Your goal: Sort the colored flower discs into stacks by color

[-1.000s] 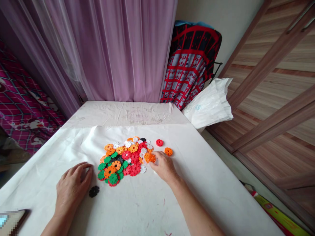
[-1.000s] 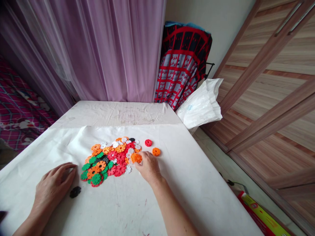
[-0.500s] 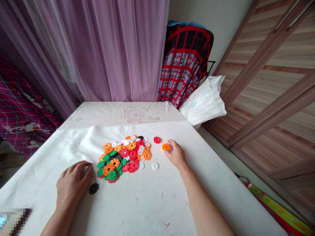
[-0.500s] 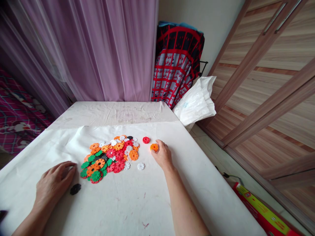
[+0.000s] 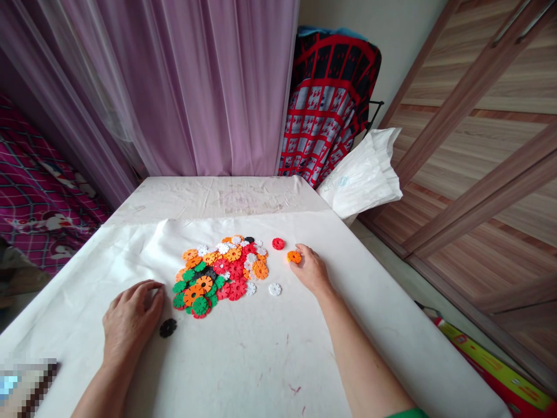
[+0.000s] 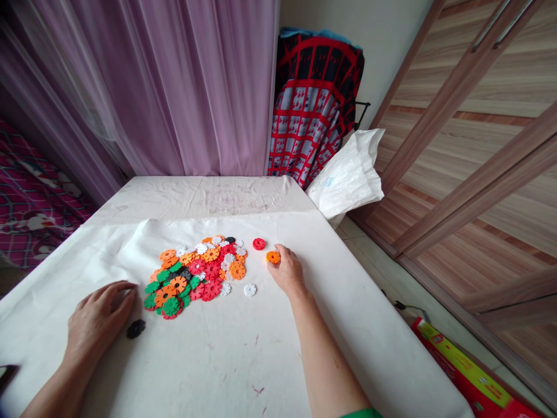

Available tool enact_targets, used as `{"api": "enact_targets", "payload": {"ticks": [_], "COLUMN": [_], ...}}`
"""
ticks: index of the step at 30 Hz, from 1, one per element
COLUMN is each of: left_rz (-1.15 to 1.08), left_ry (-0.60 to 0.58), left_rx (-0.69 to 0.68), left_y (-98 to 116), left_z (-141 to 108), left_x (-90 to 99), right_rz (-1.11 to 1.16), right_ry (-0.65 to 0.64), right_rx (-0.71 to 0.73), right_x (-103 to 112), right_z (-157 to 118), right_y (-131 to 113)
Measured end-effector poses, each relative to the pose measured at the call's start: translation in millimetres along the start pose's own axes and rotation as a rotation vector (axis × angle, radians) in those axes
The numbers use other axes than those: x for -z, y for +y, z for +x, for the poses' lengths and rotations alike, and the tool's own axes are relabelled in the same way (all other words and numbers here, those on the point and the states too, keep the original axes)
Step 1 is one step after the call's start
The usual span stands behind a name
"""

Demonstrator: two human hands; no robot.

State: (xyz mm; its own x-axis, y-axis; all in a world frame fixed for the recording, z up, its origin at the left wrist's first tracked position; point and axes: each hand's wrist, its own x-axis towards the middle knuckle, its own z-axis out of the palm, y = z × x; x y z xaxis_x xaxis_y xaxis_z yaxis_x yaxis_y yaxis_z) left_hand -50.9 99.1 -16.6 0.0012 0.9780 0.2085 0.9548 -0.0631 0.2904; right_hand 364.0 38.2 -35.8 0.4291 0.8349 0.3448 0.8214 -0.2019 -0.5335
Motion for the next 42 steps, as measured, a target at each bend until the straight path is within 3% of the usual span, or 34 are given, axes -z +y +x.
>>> {"api": "enact_targets", "payload": {"ticks": [6, 10, 17, 21, 26, 32, 35, 42], "left_rz": [-0.018, -0.024, -0.032, -0.028, -0.049, -0.048, -0.038, -0.024], "left_ry": [0.010, 0.019, 0.016, 0.018, 0.034, 0.014, 0.015, 0.007], "left_rx": [0.001, -0.006, -0.002, -0.001, -0.009, -0.002, 0.002, 0.010], "left_y": [3.8, 7.5, 5.8, 6.5, 8.2, 7.6, 6.4, 5.4], "left_z": [-1.4, -2.6, -3.4, -3.5, -3.4, -3.3, -3.0, -2.4], "left_x": [2.0, 3.7, 2.1, 2.3, 3.6, 4.3, 3.1, 2.4], "right_rz": [-0.041, -0.005, -0.124, -0.005, 0.247, 0.208, 0.175, 0.054], "right_ry": [0.057, -0.078, -0.221, -0.217, -0.088, 0.086, 0.045, 0.004], "right_rx": [0.190, 0.311, 0.243, 0.190, 0.093, -0.012, -0.066, -0.004], "right_x": [7.5, -1.1, -17.6, -16.7, 1.6, 28.6, 25.5, 6.9], "right_z": [-4.4, -17.6, -27.4, -21.7, -14.7, -2.4, 3.3, 3.7], "right_y": [-22.3, -56.2, -85.1, -81.9, -61.9, -23.5, -12.3, -7.4]}}
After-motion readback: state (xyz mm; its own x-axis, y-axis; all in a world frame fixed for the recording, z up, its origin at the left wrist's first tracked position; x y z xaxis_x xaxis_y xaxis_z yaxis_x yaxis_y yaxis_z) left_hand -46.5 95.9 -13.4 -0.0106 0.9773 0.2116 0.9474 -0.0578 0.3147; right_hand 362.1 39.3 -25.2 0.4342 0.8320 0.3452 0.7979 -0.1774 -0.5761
